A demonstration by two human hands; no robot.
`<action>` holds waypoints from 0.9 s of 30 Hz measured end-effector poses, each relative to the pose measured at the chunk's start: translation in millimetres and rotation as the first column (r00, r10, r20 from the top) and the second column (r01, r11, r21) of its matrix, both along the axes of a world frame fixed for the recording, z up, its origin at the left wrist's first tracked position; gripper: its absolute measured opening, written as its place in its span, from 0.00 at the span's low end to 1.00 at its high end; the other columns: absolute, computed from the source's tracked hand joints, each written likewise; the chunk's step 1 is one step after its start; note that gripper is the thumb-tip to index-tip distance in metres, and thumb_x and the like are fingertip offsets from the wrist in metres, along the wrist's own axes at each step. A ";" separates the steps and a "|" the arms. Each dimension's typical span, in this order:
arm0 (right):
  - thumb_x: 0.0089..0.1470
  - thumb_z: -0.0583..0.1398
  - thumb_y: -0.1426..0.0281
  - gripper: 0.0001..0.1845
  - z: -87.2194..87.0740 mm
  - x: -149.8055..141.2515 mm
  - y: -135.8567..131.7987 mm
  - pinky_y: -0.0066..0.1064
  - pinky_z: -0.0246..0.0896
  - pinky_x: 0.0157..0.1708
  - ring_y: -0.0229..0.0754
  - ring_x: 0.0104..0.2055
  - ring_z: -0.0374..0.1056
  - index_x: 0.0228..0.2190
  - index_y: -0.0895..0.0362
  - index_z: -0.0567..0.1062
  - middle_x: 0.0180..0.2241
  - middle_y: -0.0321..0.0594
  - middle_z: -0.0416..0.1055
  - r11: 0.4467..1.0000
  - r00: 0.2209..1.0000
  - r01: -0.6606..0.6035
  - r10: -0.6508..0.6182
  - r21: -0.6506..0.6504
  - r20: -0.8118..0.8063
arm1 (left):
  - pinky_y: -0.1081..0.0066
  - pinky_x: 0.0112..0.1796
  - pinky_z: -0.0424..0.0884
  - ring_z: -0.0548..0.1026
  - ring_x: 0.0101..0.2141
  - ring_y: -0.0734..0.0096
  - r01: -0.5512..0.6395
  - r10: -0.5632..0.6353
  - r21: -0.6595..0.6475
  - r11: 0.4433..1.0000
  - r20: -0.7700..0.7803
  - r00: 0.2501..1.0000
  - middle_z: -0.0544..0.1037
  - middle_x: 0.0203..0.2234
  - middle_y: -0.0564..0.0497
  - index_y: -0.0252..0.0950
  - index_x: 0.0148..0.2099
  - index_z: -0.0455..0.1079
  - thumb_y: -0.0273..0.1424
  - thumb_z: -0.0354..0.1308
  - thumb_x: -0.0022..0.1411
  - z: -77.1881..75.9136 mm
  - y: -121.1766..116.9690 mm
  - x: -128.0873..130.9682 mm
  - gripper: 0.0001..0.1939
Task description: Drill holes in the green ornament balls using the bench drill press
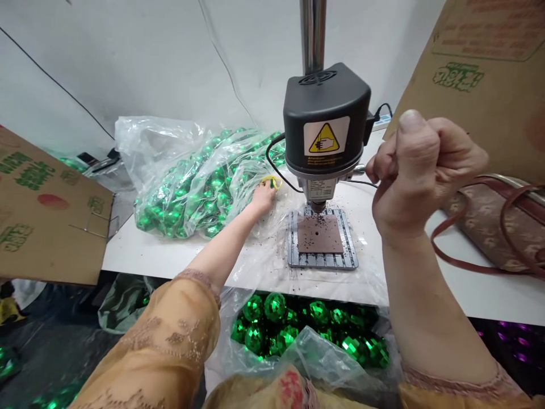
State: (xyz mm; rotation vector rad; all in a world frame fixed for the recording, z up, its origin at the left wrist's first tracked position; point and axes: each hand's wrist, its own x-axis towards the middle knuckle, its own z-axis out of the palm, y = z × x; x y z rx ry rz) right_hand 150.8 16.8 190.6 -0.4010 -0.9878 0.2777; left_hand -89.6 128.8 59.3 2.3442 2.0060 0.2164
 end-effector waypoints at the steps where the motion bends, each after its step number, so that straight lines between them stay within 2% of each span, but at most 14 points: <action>1: 0.54 0.65 0.60 0.29 -0.1 0.1 0.8 0.30 0.41 0.16 0.28 0.14 0.48 0.14 0.55 0.55 0.11 0.28 0.51 1.000 1.000 -0.006 0.006 0.004 -0.005 | 0.56 0.51 0.66 0.72 0.49 0.48 -0.005 0.005 0.003 1.000 0.062 0.998 0.72 0.48 0.37 0.33 0.49 0.74 0.26 0.61 0.57 1.6 -4.3 -1.4 0.16; 3: 0.54 0.65 0.63 0.28 -0.2 0.2 2.4 0.31 0.39 0.16 0.29 0.14 0.47 0.14 0.55 0.55 0.12 0.27 0.50 0.999 0.999 -0.032 0.033 0.015 -0.018 | 0.59 0.45 0.71 0.75 0.42 0.56 -0.017 0.029 -0.035 0.999 0.358 0.933 0.74 0.42 0.41 0.35 0.50 0.74 0.32 0.58 0.62 4.6 -17.1 -2.4 0.14; 4: 0.54 0.65 0.65 0.27 -0.3 0.1 3.1 0.31 0.39 0.15 0.29 0.14 0.47 0.15 0.55 0.55 0.12 0.27 0.50 0.999 0.998 -0.048 0.049 0.024 -0.025 | 0.60 0.41 0.74 0.76 0.38 0.60 -0.010 0.056 -0.085 0.996 0.562 0.825 0.75 0.40 0.43 0.36 0.51 0.74 0.36 0.56 0.65 5.6 -25.5 -2.1 0.15; 6: 0.54 0.64 0.69 0.26 -0.4 -0.5 4.0 0.31 0.38 0.15 0.28 0.14 0.46 0.15 0.55 0.56 0.12 0.27 0.50 0.996 0.997 -0.063 0.065 0.057 -0.039 | 0.60 0.37 0.77 0.77 0.34 0.63 0.076 0.141 -0.198 0.977 0.876 0.461 0.76 0.40 0.45 0.38 0.51 0.73 0.43 0.55 0.66 5.7 -44.9 -0.1 0.18; 7: 0.55 0.63 0.71 0.25 -0.5 -0.8 4.2 0.30 0.38 0.15 0.28 0.14 0.46 0.15 0.55 0.56 0.12 0.27 0.50 0.996 0.997 -0.063 0.066 0.070 -0.045 | 0.59 0.37 0.78 0.78 0.34 0.63 0.139 0.188 -0.237 0.962 0.937 0.293 0.77 0.41 0.45 0.39 0.52 0.72 0.46 0.56 0.65 5.0 -55.2 1.5 0.20; 8: 0.56 0.62 0.72 0.25 -0.6 -1.2 4.2 0.28 0.39 0.16 0.27 0.14 0.46 0.15 0.55 0.56 0.12 0.27 0.50 0.995 0.997 -0.062 0.066 0.076 -0.046 | 0.57 0.38 0.79 0.79 0.35 0.62 0.188 0.228 -0.258 0.948 0.959 0.167 0.77 0.42 0.45 0.39 0.52 0.71 0.48 0.58 0.64 3.9 -65.3 3.5 0.21; 10: 0.57 0.60 0.74 0.24 -0.7 -1.6 3.8 0.26 0.40 0.16 0.25 0.14 0.47 0.15 0.56 0.55 0.12 0.26 0.51 0.996 0.997 -0.064 0.067 0.067 -0.039 | 0.53 0.42 0.80 0.80 0.37 0.60 0.235 0.280 -0.280 0.931 0.959 0.032 0.78 0.42 0.45 0.38 0.52 0.71 0.49 0.60 0.63 1.7 -84.1 8.8 0.23; 13: 0.58 0.59 0.74 0.24 -1.1 -1.0 3.5 0.24 0.40 0.17 0.24 0.15 0.47 0.15 0.56 0.55 0.12 0.26 0.50 0.995 0.997 -0.073 0.074 0.061 -0.020 | 0.52 0.44 0.79 0.81 0.37 0.60 0.275 0.318 -0.291 0.916 0.946 -0.059 0.78 0.41 0.45 0.37 0.53 0.69 0.48 0.61 0.64 1.2 -106.3 20.1 0.23; 16: 0.59 0.59 0.73 0.25 -2.1 0.1 3.7 0.24 0.41 0.17 0.24 0.15 0.48 0.15 0.57 0.54 0.12 0.26 0.50 0.996 0.998 -0.067 0.067 0.060 0.003 | 0.56 0.46 0.80 0.81 0.41 0.62 0.317 0.323 -0.251 0.915 0.925 -0.201 0.78 0.43 0.48 0.39 0.52 0.68 0.43 0.65 0.62 3.3 -120.9 32.9 0.21; 18: 0.60 0.59 0.71 0.25 -2.7 0.5 3.5 0.23 0.42 0.17 0.23 0.15 0.49 0.16 0.57 0.54 0.13 0.26 0.50 0.998 0.998 -0.053 0.052 0.046 0.018 | 0.62 0.41 0.80 0.81 0.40 0.64 0.309 0.339 -0.256 0.916 0.906 -0.255 0.78 0.41 0.48 0.38 0.49 0.68 0.43 0.65 0.61 3.8 -126.9 39.6 0.20; 21: 0.60 0.59 0.68 0.26 -3.3 0.8 2.8 0.22 0.43 0.17 0.23 0.14 0.49 0.16 0.57 0.54 0.13 0.25 0.50 0.999 0.999 -0.029 0.028 0.026 0.034 | 0.75 0.22 0.71 0.76 0.24 0.72 0.324 0.426 -0.353 0.878 0.885 -0.188 0.79 0.33 0.47 0.35 0.46 0.68 0.50 0.60 0.63 2.5 -132.1 44.6 0.23; 23: 0.60 0.59 0.67 0.26 -3.5 1.2 2.1 0.23 0.43 0.16 0.24 0.14 0.49 0.16 0.56 0.54 0.14 0.25 0.50 0.999 0.999 -0.027 0.026 0.024 0.041 | 0.78 0.17 0.61 0.71 0.19 0.76 0.323 0.454 -0.391 0.862 0.879 -0.147 0.78 0.30 0.49 0.35 0.48 0.68 0.50 0.60 0.62 1.2 -133.9 45.9 0.24; 25: 0.61 0.59 0.66 0.26 -3.4 1.7 1.3 0.23 0.43 0.17 0.24 0.14 0.48 0.17 0.56 0.54 0.14 0.26 0.50 0.999 0.998 -0.032 0.032 0.004 0.053 | 0.77 0.21 0.65 0.74 0.23 0.74 0.302 0.424 -0.367 0.880 0.892 -0.153 0.78 0.32 0.50 0.37 0.51 0.67 0.44 0.65 0.58 -0.6 -134.4 47.4 0.23; 27: 0.61 0.59 0.64 0.26 -3.2 2.0 0.3 0.24 0.45 0.17 0.25 0.15 0.48 0.17 0.56 0.54 0.14 0.26 0.49 0.999 0.997 -0.027 0.029 -0.028 0.066 | 0.73 0.30 0.72 0.77 0.31 0.71 0.269 0.365 -0.315 0.910 0.917 -0.161 0.78 0.35 0.51 0.38 0.50 0.65 0.37 0.69 0.53 -4.2 -132.9 50.2 0.25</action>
